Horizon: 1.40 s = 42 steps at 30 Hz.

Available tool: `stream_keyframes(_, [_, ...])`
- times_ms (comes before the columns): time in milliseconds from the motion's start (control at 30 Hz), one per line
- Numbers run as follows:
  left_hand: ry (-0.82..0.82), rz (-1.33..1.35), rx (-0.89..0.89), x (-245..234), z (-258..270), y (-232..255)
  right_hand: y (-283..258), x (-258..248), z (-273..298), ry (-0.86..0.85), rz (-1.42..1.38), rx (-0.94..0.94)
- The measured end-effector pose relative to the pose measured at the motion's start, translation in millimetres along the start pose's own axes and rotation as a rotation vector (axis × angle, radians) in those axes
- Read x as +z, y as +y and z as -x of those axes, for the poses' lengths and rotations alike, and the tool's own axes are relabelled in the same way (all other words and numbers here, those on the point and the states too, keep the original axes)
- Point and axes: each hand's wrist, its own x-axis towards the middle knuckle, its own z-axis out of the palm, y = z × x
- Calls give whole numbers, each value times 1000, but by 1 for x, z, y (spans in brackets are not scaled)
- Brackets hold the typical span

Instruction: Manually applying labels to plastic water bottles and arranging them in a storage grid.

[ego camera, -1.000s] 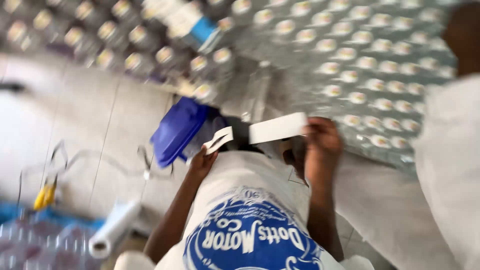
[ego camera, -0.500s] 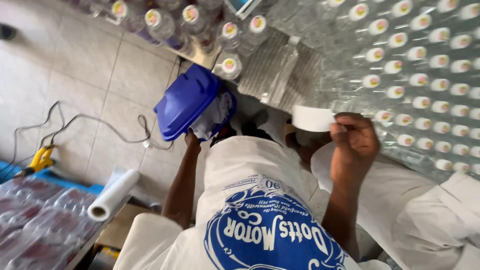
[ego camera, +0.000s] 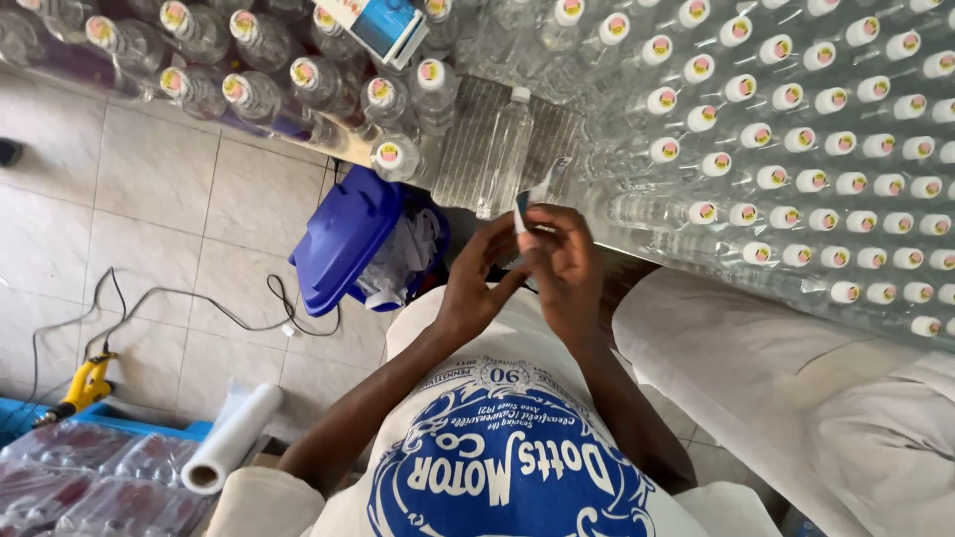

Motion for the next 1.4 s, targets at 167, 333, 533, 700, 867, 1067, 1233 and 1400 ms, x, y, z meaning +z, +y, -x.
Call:
stream_keyframes(167, [131,307,-131,-12,-12,-24,-7,0,3,-114,6,-14])
stream_keyframes(333, [263,462,-260,-23,-25,-38,49,-27,22,-78,-72,217])
stream_keyframes(533, [354,527,-355,-31,-27,-91,141,-32,13,-3,-584,565])
stream_keyframes(700, [486,368,-380,-43,-45,-122,188,-29,-12,413,-597,551])
stream_keyframes(867, [489,132,-285,-54,-62,-153,194,-25,-26,443,-392,477])
stream_keyframes(1067, [524,29,-292,-36,-68,-124,202,-25,-26,446,-342,422])
stream_keyframes(1233, [551,58,-298,-33,-68,-125,230,-29,-21,422,-373,427])
stream_keyframes(1400, [517,64,-320,-44,-65,-145,238,-28,-20,420,-383,454])
